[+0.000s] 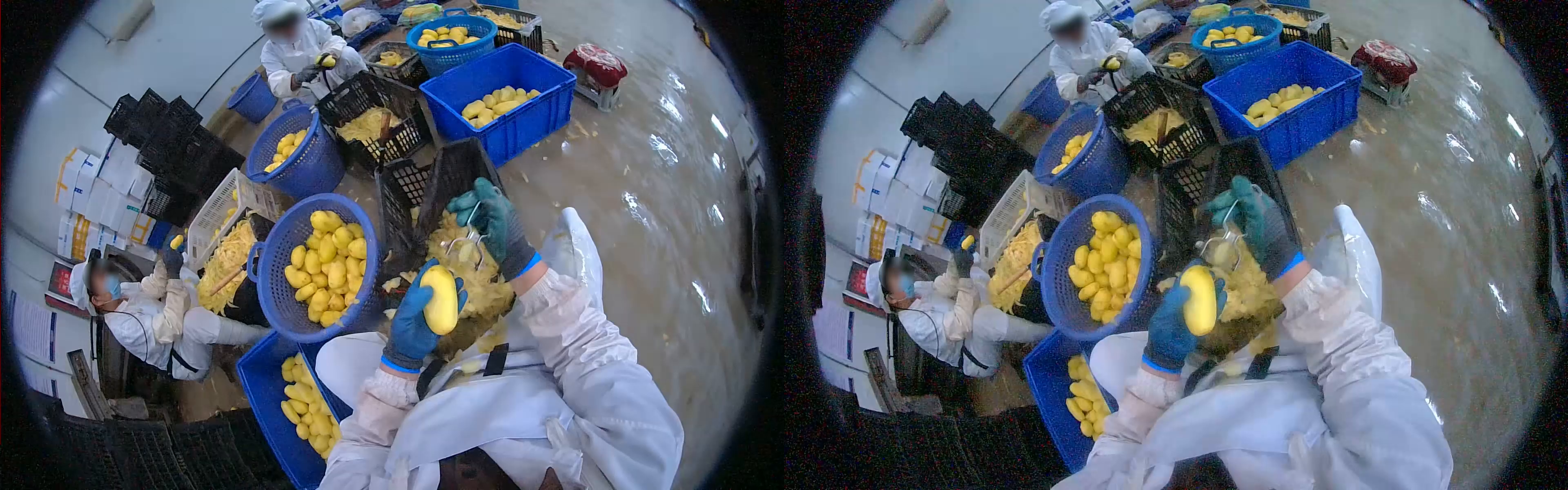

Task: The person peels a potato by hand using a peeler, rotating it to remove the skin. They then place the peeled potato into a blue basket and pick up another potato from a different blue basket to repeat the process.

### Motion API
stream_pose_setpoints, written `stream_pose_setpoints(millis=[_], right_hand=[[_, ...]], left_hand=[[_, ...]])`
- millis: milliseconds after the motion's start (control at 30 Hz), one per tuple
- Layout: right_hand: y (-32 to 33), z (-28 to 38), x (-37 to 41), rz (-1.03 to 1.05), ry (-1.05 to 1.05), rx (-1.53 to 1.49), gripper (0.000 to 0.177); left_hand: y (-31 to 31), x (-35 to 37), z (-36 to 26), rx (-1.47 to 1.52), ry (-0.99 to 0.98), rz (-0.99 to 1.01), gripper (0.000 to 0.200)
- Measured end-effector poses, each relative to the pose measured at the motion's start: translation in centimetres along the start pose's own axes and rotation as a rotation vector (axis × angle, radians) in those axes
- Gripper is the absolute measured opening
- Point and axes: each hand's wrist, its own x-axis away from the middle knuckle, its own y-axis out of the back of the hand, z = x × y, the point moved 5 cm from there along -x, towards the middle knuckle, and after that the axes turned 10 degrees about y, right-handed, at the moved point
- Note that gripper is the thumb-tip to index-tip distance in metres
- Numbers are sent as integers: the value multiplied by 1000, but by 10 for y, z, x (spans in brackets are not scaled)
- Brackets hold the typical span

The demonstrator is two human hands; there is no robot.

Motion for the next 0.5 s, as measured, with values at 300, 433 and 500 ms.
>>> stream_pose_setpoints(millis=[300,433,500], right_hand=[[5,-21,2,-115,-68,-102,38],[-16,-42,22,20,-197,-155,37],[23,-61,3,-74,-96,-67,33]], left_hand=[[-1,11,-17,-816,-429,-232,74],[-12,18,-17,-953,-523,-273,77],[-12,21,-18,-980,-519,-273,76]])
